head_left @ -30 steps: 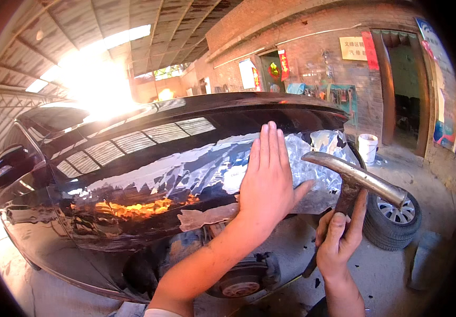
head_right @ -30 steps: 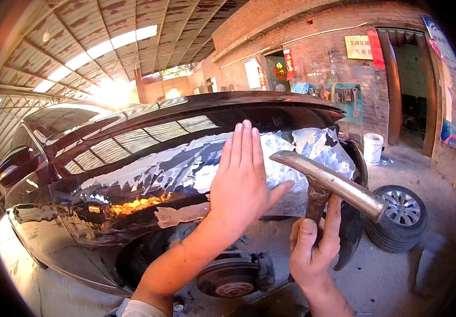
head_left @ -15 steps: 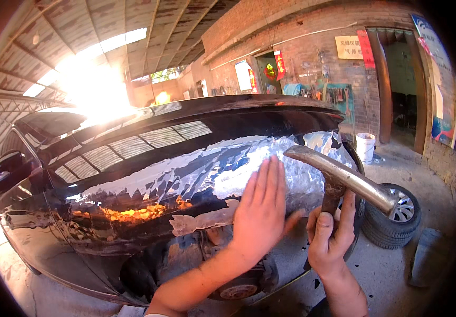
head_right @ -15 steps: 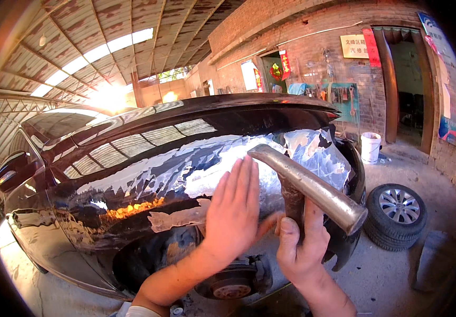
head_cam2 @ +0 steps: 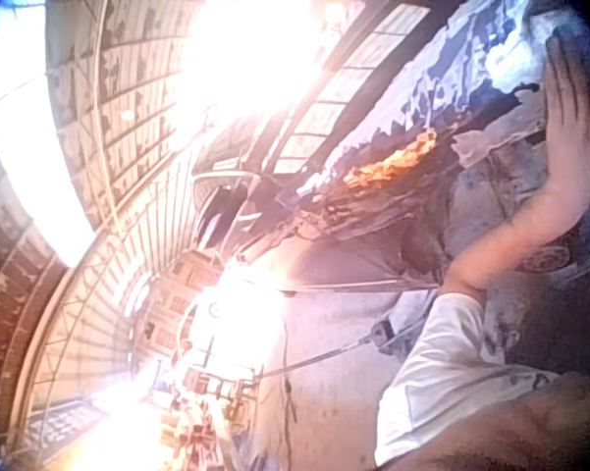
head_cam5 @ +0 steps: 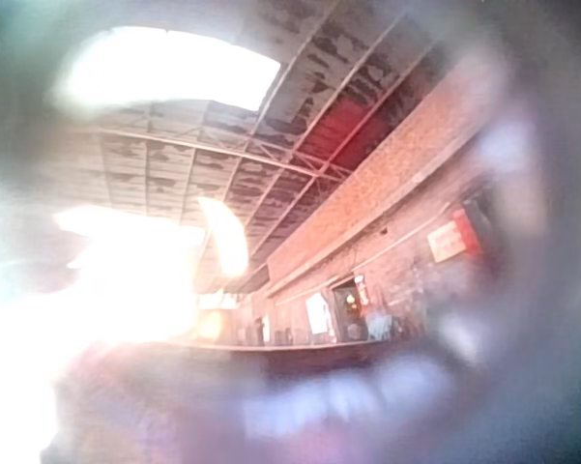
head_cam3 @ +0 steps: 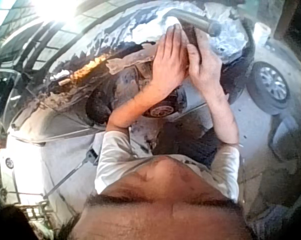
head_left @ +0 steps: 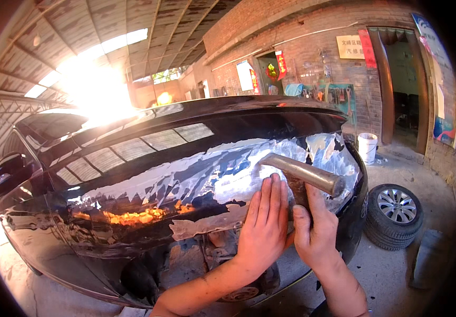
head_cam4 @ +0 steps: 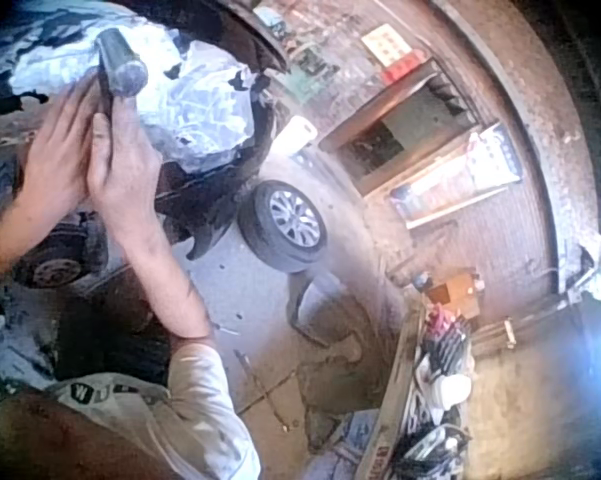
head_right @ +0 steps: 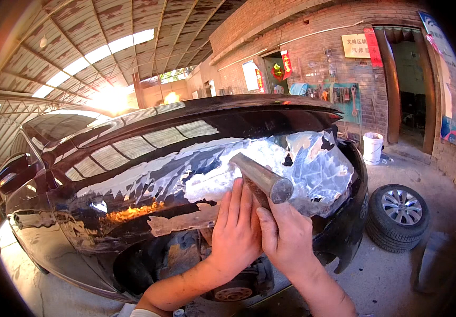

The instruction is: The person uses a hammer to chip away old paint and primer from the side panel of a black car. They repeatedly strike the surface to remove the coating, occasionally pausing to wipe the area with their hand to check the progress.

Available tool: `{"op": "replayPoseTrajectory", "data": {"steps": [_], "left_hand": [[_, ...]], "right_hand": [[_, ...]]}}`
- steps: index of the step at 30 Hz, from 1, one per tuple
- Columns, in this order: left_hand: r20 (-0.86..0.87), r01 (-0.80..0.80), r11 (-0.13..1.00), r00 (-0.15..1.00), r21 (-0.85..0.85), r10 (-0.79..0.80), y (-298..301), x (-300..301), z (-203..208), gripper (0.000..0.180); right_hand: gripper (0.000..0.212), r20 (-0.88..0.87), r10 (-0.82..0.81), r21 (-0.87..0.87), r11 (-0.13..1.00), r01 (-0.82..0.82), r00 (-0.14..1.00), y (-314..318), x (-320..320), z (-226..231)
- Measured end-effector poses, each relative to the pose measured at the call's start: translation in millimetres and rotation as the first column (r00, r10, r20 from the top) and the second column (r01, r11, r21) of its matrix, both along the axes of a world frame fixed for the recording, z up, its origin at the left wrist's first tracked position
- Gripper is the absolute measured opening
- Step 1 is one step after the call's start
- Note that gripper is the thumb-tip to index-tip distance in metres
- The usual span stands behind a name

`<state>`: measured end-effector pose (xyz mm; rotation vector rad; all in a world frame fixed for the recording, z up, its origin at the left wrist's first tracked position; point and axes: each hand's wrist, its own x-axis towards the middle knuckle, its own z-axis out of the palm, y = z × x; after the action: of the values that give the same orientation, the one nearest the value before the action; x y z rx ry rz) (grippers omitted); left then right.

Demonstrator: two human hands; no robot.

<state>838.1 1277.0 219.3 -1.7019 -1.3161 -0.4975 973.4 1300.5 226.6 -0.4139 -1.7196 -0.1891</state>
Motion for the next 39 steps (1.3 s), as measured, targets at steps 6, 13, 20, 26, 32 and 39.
{"op": "replayPoseTrajectory", "data": {"steps": [6,13,20,26,32,39], "left_hand": [[0.005,0.029,1.000,1.000,0.013,-0.029,0,1,-3,0.071],[0.079,0.114,0.993,0.990,0.010,-0.115,0,3,-1,0.063],[0.060,0.089,0.996,0.994,0.017,-0.090,1,-1,-3,0.069],[-0.037,-0.020,1.000,0.999,0.001,0.020,1,-1,-4,0.076],[0.040,0.055,0.998,0.998,0.014,-0.055,2,5,-2,0.078],[0.093,0.151,0.988,0.984,0.024,-0.153,2,4,-4,0.065]], "right_hand": [[0.051,-0.102,-0.012,0.152,0.988,0.027,0.995,-2,-2,-3],[0.046,-0.119,0.101,-0.106,0.988,-0.113,0.988,-3,-3,-16],[0.048,-0.074,0.004,0.063,0.998,0.001,0.997,-5,-2,0],[0.048,0.002,0.009,-0.128,0.992,-0.009,1.000,-8,-1,1],[0.051,-0.121,-0.061,0.084,0.994,0.071,0.991,4,3,-10],[0.051,-0.101,-0.033,-0.063,0.998,0.026,0.994,1,5,-20]]}}
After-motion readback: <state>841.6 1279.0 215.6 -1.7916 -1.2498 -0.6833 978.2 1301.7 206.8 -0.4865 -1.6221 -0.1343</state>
